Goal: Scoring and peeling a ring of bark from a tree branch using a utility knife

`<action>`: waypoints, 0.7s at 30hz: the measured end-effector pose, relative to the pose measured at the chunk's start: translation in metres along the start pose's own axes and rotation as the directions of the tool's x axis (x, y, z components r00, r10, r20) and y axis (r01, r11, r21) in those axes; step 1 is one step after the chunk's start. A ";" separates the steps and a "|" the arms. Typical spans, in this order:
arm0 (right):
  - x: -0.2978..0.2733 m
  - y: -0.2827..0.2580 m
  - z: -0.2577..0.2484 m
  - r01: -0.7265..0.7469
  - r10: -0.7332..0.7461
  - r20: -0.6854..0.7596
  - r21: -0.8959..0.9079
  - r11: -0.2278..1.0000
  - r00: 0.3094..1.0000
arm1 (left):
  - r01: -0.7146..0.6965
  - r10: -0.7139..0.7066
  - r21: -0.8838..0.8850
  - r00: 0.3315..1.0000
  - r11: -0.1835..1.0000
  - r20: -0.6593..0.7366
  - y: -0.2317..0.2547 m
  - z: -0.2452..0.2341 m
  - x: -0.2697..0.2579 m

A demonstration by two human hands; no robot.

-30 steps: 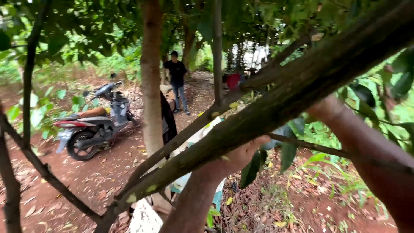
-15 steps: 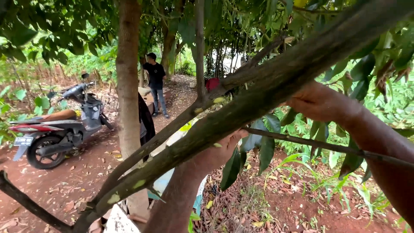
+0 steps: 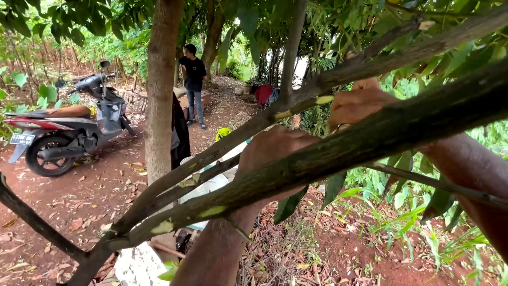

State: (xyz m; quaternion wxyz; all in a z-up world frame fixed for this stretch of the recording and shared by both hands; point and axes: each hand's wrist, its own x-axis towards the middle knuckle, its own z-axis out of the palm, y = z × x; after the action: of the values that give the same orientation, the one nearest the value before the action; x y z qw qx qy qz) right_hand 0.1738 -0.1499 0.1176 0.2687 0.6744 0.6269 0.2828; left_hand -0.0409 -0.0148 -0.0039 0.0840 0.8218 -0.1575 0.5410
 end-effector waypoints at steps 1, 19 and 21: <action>-0.004 -0.001 0.001 0.000 0.000 -0.001 0.000 1.000 1.000 | 0.000 0.000 0.001 1.000 1.000 0.000 -0.001 0.002 -0.001; -0.015 -0.049 -0.062 0.557 -0.275 -0.654 0.271 0.785 0.705 | -0.043 0.061 0.073 0.961 0.996 -0.269 0.000 -0.002 -0.012; -0.019 -0.033 -0.042 0.395 -0.377 -0.596 -0.107 0.913 0.709 | -0.011 0.020 0.048 0.980 0.999 -0.200 0.002 -0.006 -0.013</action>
State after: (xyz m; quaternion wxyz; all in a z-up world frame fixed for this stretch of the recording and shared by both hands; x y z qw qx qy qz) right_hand 0.1199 -0.1665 0.1222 0.0977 0.4061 0.8099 0.4118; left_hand -0.0514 -0.0131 -0.0131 0.0760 0.7636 -0.1422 0.6253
